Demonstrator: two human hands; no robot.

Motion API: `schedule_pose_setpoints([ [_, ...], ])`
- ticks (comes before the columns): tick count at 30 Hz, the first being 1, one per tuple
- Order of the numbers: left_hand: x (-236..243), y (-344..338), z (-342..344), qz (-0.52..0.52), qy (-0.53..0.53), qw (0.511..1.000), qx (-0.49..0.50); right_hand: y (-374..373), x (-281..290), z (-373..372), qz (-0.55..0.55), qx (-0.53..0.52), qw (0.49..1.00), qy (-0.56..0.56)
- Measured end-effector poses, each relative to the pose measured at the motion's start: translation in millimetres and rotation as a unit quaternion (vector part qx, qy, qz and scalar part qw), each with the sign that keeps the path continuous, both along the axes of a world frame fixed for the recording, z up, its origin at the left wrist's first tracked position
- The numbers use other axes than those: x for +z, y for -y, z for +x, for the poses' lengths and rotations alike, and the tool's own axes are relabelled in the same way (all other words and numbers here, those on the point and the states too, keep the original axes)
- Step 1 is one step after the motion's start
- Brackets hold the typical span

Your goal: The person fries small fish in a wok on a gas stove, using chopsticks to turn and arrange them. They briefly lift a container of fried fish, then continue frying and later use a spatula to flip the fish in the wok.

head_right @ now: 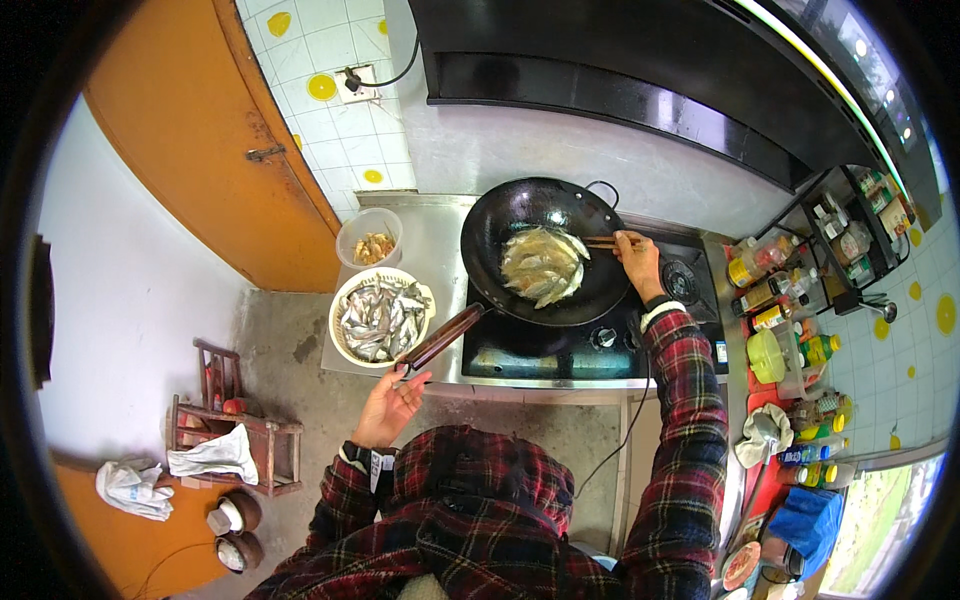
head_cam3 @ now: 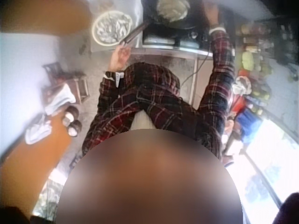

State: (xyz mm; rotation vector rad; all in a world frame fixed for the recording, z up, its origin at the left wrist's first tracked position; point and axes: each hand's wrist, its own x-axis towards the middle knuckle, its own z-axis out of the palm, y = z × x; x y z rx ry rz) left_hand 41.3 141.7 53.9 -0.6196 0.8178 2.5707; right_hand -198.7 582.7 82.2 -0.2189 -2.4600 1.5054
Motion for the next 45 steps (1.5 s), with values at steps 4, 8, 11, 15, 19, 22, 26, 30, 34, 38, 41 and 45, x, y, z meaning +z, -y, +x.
schedule_pose_setpoints([
  [4,-5,-12,-20,0.018,-0.001,1.0,0.024,1,5,8,-0.008,-0.004,1.0,-0.015],
  [8,-14,-18,-27,0.008,-0.001,0.999,0.05,2,17,31,0.012,-0.017,0.999,-0.031],
  [11,-17,-20,-29,-0.029,-0.013,0.996,0.079,7,18,51,-0.013,-0.007,0.999,-0.032],
  [15,-15,-13,-37,-0.036,-0.016,0.995,0.095,11,10,63,-0.033,-0.019,0.999,-0.008],
  [19,-14,-9,-43,-0.044,-0.01,0.995,0.092,18,1,63,-0.099,-0.022,0.995,0.006],
  [22,-14,-6,-43,-0.047,-0.018,0.995,0.082,16,8,64,-0.045,-0.025,0.999,-0.001],
  [26,-13,-4,-40,-0.04,-0.009,0.997,0.059,16,19,62,-0.08,-0.009,0.995,-0.053],
  [30,-12,-2,-40,-0.042,-0.004,0.998,0.044,27,9,63,-0.085,-0.007,0.996,-0.011],
  [34,-13,-1,-41,-0.047,0.003,0.998,0.041,23,9,65,-0.072,-0.014,0.997,-0.01],
  [38,-14,-2,-43,-0.033,0.011,0.999,0.039,18,14,69,-0.042,-0.006,0.999,-0.002],
  [41,-14,-4,-47,0.007,0.039,0.999,0.028,20,16,71,-0.033,-0.009,0.999,-0.01],
  [45,-15,-10,-53,0.035,-0.012,0.999,0.031,23,15,75,-0.062,-0.013,0.998,0.015],
])
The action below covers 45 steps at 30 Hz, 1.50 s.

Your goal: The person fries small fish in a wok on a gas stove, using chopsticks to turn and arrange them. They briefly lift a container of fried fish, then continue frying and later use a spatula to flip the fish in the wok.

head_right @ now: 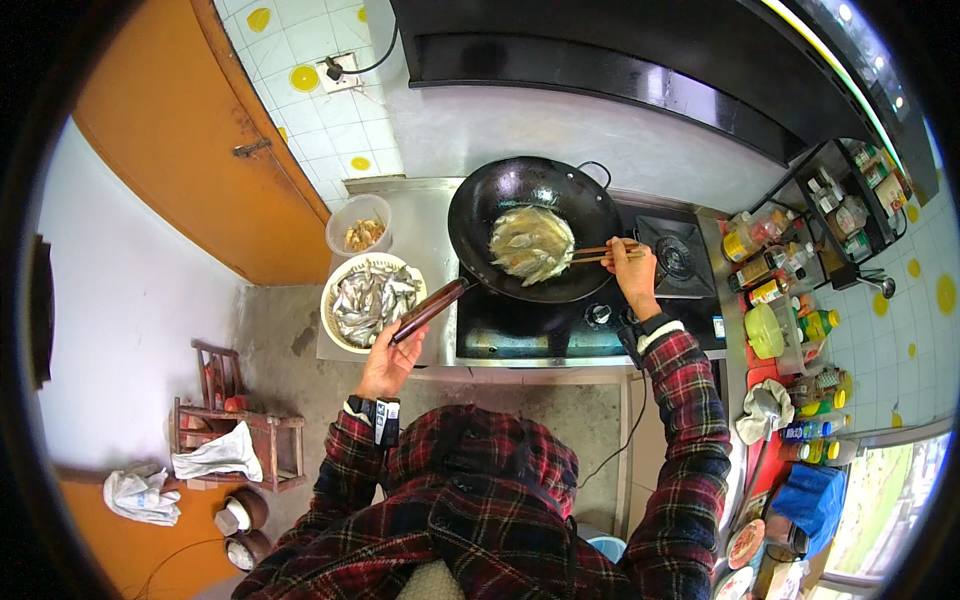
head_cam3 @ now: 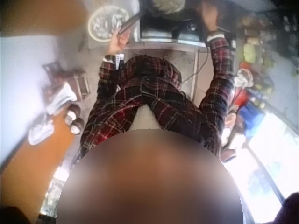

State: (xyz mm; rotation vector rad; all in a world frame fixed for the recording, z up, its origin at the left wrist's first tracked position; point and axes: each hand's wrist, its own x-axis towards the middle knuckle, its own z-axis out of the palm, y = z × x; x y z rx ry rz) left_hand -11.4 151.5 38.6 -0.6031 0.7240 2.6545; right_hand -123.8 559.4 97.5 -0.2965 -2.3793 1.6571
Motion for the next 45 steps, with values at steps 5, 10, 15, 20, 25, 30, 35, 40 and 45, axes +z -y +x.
schedule_pose_setpoints([
  [5,-3,-4,0,-0.022,-0.037,0.998,0.035,-2,13,9,-0.027,0.006,0.999,-0.025],
  [10,-2,0,3,-0.034,-0.033,0.999,0.005,14,12,23,-0.074,0.0,0.997,0.032],
  [15,1,6,3,-0.092,-0.025,0.995,-0.027,37,-2,20,-0.069,0.017,0.997,0.016],
  [20,12,12,3,-0.185,-0.058,0.978,-0.078,49,-2,16,-0.074,0.024,0.997,0.026],
  [25,31,16,-8,-0.294,-0.064,0.934,-0.19,32,20,17,-0.035,-0.017,0.999,-0.027],
  [30,38,9,-26,-0.449,-0.049,0.847,-0.279,36,9,11,-0.052,-0.016,0.998,-0.03],
  [35,30,9,-28,-0.468,-0.154,0.801,-0.34,51,-8,6,-0.051,-0.035,0.998,-0.021],
  [40,25,-5,-12,-0.48,-0.155,0.81,-0.299,62,-6,-2,-0.072,-0.031,0.995,-0.062],
  [45,28,-12,-5,-0.475,-0.143,0.824,-0.275,73,-3,-12,-0.06,0.004,0.996,-0.072],
])
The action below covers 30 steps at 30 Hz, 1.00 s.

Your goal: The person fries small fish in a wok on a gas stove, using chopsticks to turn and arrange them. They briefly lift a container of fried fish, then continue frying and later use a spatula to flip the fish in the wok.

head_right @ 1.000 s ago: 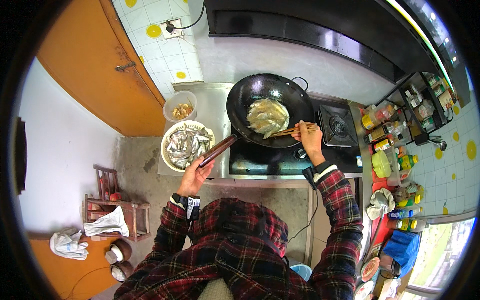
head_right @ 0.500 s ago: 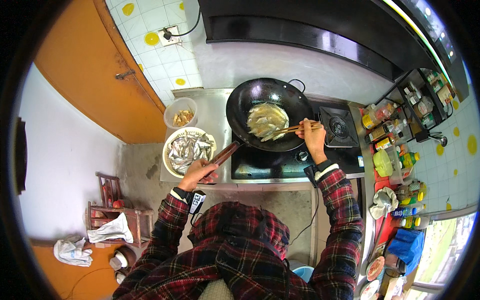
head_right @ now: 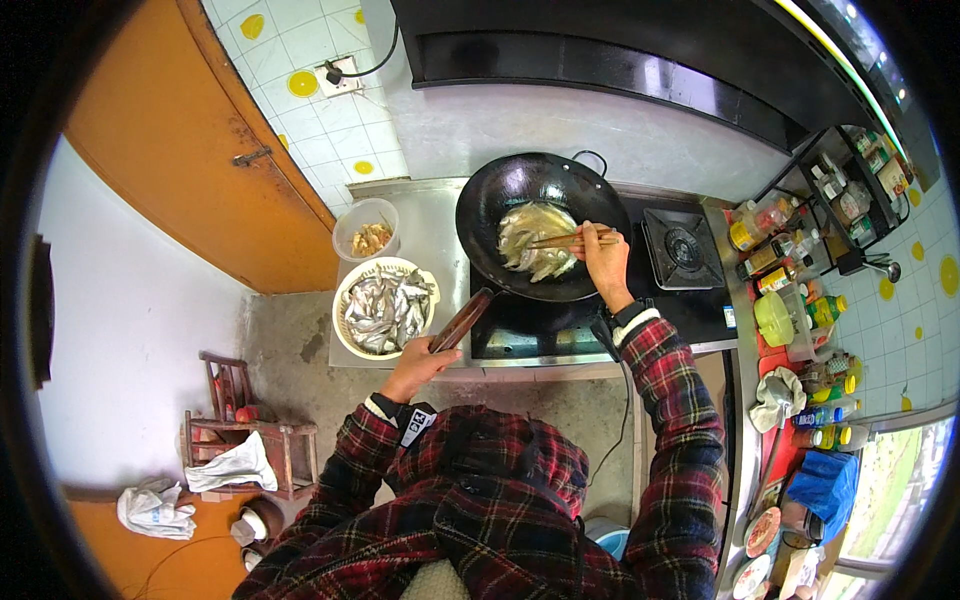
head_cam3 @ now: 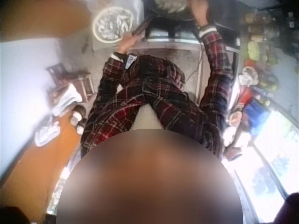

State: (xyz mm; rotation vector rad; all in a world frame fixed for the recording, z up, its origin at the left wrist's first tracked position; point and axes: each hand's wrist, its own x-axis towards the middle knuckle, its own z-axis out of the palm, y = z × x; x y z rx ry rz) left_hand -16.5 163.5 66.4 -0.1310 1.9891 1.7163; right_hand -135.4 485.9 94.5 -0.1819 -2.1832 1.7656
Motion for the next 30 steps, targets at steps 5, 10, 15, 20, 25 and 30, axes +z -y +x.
schedule_pose_setpoints([
  [5,0,-1,1,0.002,-0.005,1.0,0.012,0,0,-6,-0.004,0.018,1.0,0.014],
  [10,-2,0,0,-0.012,-0.015,1.0,0.002,0,-3,-4,-0.03,0.032,0.999,0.009],
  [15,-5,1,-2,-0.017,-0.013,1.0,0.002,0,-1,5,-0.038,0.013,0.999,0.001],
  [20,-7,0,-2,0.005,-0.01,1.0,-0.005,5,-4,9,-0.021,0.062,0.998,0.004],
  [25,-9,2,-2,0.009,-0.003,1.0,0.003,-6,5,13,0.035,0.019,0.999,0.014],
  [30,-6,0,-1,0.001,0.003,1.0,0.014,-21,12,17,0.058,-0.016,0.998,-0.008],
])
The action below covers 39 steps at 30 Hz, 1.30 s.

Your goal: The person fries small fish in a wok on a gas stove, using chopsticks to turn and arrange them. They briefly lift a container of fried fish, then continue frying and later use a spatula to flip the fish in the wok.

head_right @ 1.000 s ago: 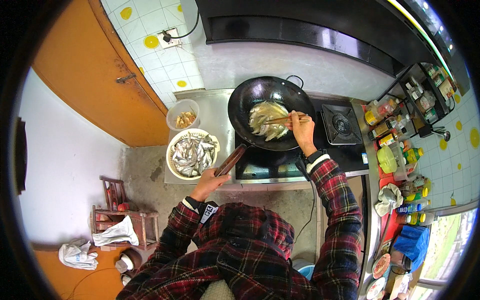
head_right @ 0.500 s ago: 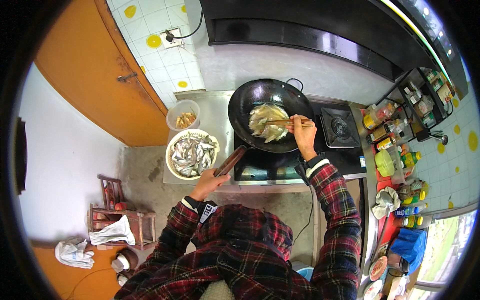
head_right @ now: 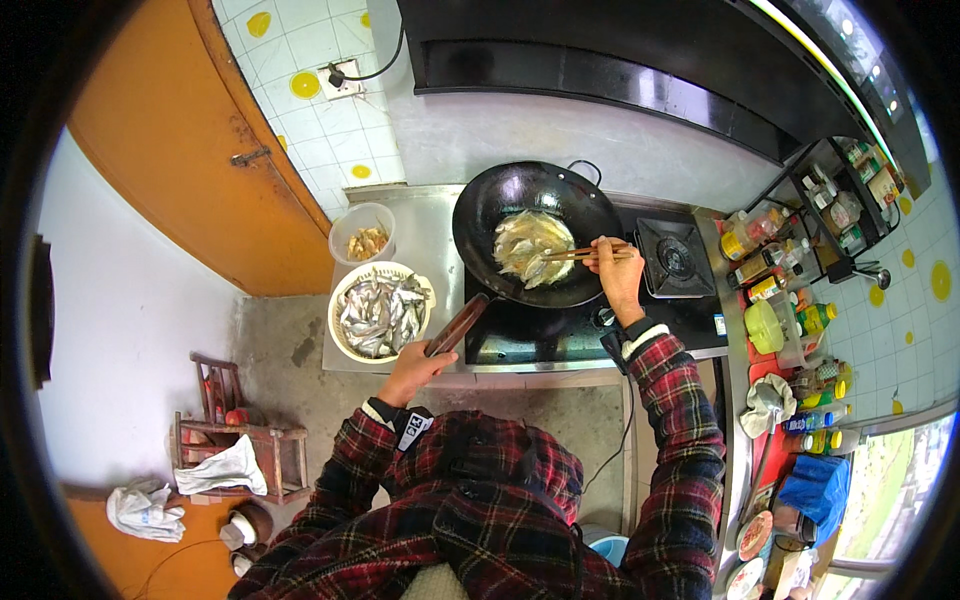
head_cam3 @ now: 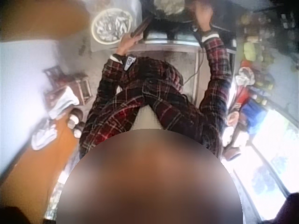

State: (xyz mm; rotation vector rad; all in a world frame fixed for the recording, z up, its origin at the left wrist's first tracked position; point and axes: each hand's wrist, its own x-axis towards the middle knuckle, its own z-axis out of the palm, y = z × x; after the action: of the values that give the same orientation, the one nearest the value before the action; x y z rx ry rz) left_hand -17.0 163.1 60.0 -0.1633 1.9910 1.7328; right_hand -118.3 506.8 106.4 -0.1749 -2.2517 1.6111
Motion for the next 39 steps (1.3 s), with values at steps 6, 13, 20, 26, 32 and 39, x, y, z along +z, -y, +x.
schedule_pose_setpoints([
  [6,5,-4,5,0.006,-0.013,1.0,0.02,2,-20,-15,-0.041,-0.077,0.996,0.007],
  [13,-4,-9,11,0.025,-0.027,0.999,0.028,4,-27,-32,-0.093,-0.101,0.989,0.05],
  [20,-6,-5,7,0.006,-0.032,0.999,0.016,10,-19,-34,-0.058,-0.157,0.977,0.132],
  [26,-9,-6,6,0.015,-0.023,0.999,0.018,19,-3,-21,-0.042,-0.071,0.995,0.06],
  [32,-9,-9,7,0.002,-0.038,0.999,0.034,28,-10,-15,-0.028,-0.016,0.996,0.082],
  [39,-23,-12,13,0.012,-0.066,0.996,0.064,10,0,-2,-0.038,-0.025,0.998,0.042],
])
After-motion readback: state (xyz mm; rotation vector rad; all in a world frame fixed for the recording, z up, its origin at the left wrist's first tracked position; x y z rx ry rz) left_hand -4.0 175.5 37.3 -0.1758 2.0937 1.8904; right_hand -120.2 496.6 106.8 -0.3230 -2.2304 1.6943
